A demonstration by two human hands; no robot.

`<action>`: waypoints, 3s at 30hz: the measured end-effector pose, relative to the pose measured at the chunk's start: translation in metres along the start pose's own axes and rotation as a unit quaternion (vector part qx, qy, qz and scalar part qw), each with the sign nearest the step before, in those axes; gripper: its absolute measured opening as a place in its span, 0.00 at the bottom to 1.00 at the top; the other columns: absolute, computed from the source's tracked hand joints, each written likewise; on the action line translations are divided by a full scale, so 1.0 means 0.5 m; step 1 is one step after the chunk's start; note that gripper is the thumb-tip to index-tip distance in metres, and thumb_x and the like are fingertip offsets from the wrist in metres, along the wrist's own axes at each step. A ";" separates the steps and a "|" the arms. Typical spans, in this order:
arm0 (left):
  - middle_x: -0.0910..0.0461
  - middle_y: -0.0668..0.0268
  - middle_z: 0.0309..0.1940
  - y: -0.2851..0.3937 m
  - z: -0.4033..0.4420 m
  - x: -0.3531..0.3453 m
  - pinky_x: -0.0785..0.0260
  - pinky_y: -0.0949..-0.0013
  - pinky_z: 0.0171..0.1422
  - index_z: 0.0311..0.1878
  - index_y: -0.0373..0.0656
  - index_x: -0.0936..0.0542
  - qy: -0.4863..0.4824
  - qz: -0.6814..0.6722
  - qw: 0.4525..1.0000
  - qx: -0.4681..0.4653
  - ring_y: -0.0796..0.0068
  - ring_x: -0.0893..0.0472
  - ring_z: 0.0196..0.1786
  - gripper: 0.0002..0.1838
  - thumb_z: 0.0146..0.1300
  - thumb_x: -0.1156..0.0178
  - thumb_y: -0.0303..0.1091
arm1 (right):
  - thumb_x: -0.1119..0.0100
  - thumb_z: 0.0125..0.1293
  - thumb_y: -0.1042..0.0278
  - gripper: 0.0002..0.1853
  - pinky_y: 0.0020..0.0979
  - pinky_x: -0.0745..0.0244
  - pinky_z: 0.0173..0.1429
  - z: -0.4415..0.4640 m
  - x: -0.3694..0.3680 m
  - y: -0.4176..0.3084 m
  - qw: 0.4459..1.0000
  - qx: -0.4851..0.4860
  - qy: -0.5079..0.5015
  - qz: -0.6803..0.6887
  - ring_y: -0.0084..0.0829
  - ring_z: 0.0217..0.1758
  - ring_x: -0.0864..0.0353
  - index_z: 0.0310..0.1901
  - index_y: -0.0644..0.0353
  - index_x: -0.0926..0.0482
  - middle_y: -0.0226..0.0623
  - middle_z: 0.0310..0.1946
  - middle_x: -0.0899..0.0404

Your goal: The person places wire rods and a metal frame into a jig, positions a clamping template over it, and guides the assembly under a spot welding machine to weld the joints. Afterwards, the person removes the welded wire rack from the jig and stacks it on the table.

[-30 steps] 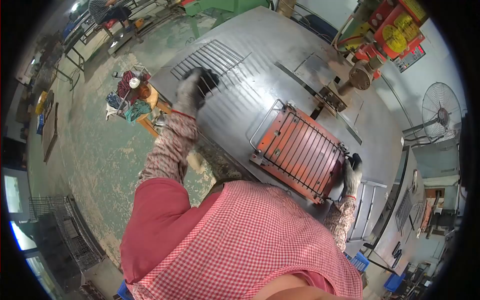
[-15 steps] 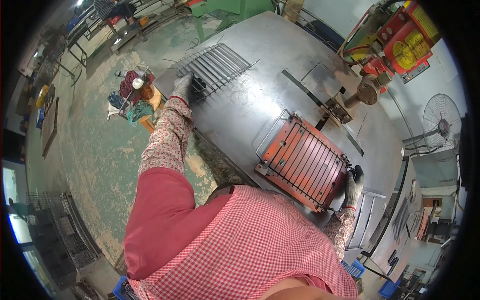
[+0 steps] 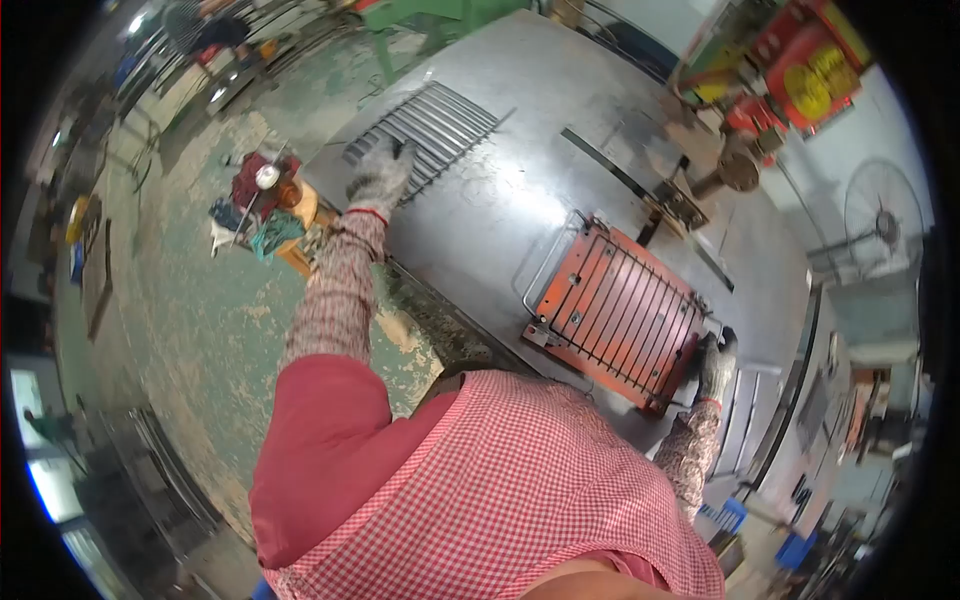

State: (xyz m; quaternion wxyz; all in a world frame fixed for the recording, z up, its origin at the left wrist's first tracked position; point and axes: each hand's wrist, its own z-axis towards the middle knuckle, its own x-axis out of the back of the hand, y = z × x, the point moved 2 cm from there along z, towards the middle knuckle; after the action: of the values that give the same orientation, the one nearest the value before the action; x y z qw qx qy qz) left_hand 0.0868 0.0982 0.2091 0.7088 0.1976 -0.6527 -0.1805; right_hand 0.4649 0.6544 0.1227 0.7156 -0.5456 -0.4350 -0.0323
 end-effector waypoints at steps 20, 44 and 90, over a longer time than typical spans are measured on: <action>0.39 0.79 0.19 0.236 -0.417 0.050 0.48 0.78 0.23 0.44 0.43 0.25 -0.536 -0.226 0.796 -0.166 0.88 0.39 0.20 0.17 0.67 0.47 0.48 | 0.55 0.70 0.55 0.20 0.52 0.25 0.46 -0.746 0.001 -0.155 0.965 -0.235 0.110 0.045 0.57 0.40 0.19 0.53 0.65 0.33 0.58 0.33 0.20; 0.32 0.70 0.18 0.456 -1.227 -0.497 0.43 0.71 0.16 0.37 0.43 0.29 -0.775 0.058 0.467 -0.423 0.77 0.34 0.15 0.14 0.61 0.38 0.42 | 0.44 0.64 0.47 0.29 0.49 0.26 0.58 -1.938 0.148 -0.012 0.224 -0.816 0.524 -0.098 0.53 0.57 0.23 0.59 0.60 0.28 0.54 0.53 0.22; 0.19 0.47 0.41 0.398 -1.245 -0.531 0.29 0.56 0.53 0.51 0.34 0.25 -0.657 0.087 0.507 -0.551 0.51 0.19 0.45 0.27 0.59 0.44 0.49 | 0.54 0.68 0.55 0.20 0.50 0.28 0.59 -1.285 0.516 0.133 0.663 -0.616 0.325 -0.277 0.56 0.54 0.22 0.51 0.61 0.22 0.56 0.48 0.20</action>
State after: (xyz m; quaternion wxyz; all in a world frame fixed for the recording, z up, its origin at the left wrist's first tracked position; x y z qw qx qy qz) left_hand 0.6846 0.4328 0.0417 0.0548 -0.4653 -0.7146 -0.5194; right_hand 1.0368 0.2720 0.2256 0.2705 -0.6711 -0.1872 -0.6644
